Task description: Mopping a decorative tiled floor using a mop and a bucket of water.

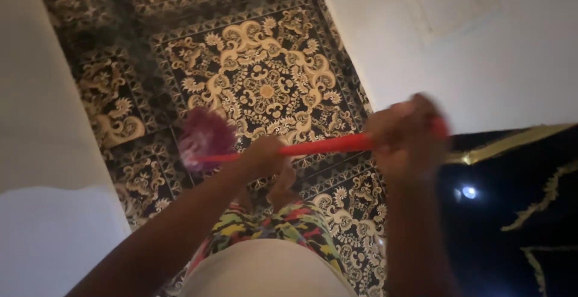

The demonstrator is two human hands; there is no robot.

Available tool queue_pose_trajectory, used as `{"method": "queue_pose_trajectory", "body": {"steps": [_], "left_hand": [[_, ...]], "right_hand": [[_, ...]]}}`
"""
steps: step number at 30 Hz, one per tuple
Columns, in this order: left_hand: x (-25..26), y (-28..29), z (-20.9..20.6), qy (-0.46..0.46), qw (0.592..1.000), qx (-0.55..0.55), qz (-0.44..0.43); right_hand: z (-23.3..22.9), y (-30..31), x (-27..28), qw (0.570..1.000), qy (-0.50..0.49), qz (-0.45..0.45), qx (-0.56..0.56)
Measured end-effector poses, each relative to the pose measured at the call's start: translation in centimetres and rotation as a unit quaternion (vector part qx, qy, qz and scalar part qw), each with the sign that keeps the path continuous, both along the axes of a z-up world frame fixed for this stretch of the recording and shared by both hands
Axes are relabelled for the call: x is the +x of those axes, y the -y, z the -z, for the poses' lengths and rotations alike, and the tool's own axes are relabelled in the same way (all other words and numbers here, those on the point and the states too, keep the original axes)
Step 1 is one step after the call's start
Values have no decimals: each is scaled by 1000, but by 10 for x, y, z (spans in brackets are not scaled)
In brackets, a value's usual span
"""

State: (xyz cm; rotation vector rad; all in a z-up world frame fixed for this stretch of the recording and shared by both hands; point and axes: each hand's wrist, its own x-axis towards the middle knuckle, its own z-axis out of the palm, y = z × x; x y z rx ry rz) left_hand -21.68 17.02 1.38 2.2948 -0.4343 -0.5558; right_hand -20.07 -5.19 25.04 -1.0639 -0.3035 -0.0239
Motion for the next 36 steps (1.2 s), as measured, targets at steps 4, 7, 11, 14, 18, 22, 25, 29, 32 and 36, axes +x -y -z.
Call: {"method": "queue_pose_trajectory", "body": {"steps": [4, 7, 11, 14, 18, 22, 25, 29, 32, 36], "left_hand": [[-36, -29, 47, 63, 994, 44, -76], [-53, -26, 63, 145, 968, 0, -207], [-50, 15, 33, 168, 917, -67, -354], [-36, 58, 7, 159, 894, -59, -415], [-10, 119, -26, 241, 870, -216, -372], [20, 170, -32, 311, 853, -289, -303], [42, 191, -7, 413, 838, -276, -226], [57, 193, -2, 138, 947, -258, -132], [64, 215, 25, 127, 923, -348, -108], [60, 225, -16, 297, 907, -295, -49]], "right_hand": [[44, -25, -6, 997, -70, -9, 31], [54, -23, -4, 990, -121, -56, 47], [2, -18, -7, 992, -93, -87, -9], [-40, 5, -15, 989, -27, -122, -79], [-94, 35, -33, 983, 15, -74, -168], [-118, 63, -51, 960, 63, -4, -274], [-115, 66, -50, 926, 149, -97, -332], [-78, 76, -48, 889, 210, -148, -378], [-53, 88, -46, 898, 213, -160, -350], [-47, 133, -34, 973, 161, -51, -155]]}}
